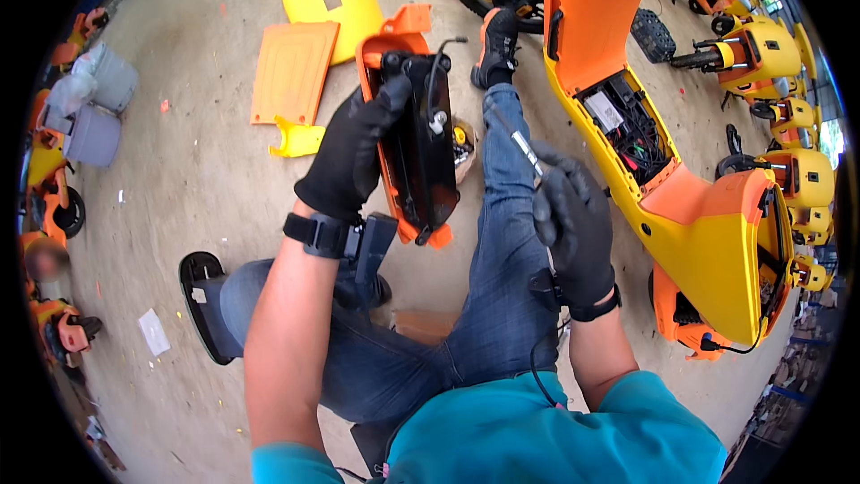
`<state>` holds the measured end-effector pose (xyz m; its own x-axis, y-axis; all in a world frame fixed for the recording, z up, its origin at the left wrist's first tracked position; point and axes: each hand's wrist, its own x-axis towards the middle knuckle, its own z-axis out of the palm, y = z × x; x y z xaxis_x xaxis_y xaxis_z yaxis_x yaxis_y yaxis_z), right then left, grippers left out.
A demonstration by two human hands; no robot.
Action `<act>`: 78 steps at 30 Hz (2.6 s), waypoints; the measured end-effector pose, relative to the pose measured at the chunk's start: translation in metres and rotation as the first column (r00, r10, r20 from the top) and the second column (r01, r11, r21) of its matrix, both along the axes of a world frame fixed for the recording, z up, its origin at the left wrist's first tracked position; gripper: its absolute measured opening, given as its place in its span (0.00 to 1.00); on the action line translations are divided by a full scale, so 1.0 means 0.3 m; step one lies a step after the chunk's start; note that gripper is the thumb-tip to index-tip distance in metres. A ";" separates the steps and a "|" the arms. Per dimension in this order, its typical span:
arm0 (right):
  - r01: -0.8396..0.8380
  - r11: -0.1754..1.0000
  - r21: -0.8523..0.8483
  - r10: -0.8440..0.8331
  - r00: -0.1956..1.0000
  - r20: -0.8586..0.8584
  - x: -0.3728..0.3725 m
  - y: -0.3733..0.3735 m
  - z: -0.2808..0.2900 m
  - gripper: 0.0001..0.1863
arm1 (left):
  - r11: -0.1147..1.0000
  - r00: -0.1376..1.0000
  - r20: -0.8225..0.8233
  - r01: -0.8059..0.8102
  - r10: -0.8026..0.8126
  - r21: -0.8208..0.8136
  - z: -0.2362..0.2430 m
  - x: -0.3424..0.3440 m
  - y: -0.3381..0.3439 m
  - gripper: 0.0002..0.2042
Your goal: The person unscrews and removes components from a scooter dashboard housing by hand and with a screwdriver.
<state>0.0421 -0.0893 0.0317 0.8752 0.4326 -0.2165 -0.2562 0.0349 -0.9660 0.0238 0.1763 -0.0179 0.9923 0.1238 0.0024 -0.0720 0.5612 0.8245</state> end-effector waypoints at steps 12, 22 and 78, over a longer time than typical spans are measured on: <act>-0.017 0.967 0.255 0.074 0.974 -0.215 -0.005 0.024 -0.132 0.27 | 0.982 0.999 0.037 -0.024 0.031 -0.189 -0.021 -0.013 0.009 0.20; -0.143 0.989 0.043 0.148 0.973 -0.174 -0.009 0.035 -0.225 0.21 | 0.956 0.991 0.133 0.071 -0.034 -0.283 -0.019 -0.013 0.026 0.21; 0.053 0.948 -0.313 0.099 0.887 0.451 0.031 0.009 -0.013 0.15 | 0.767 0.976 0.120 -0.218 0.183 0.604 0.071 -0.024 -0.090 0.35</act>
<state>0.0515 -0.0866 0.0278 0.8987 0.4315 0.0781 0.2174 -0.2837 -0.9339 0.0166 0.1492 0.0032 0.9413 0.2752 0.1956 -0.1772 -0.0905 0.9800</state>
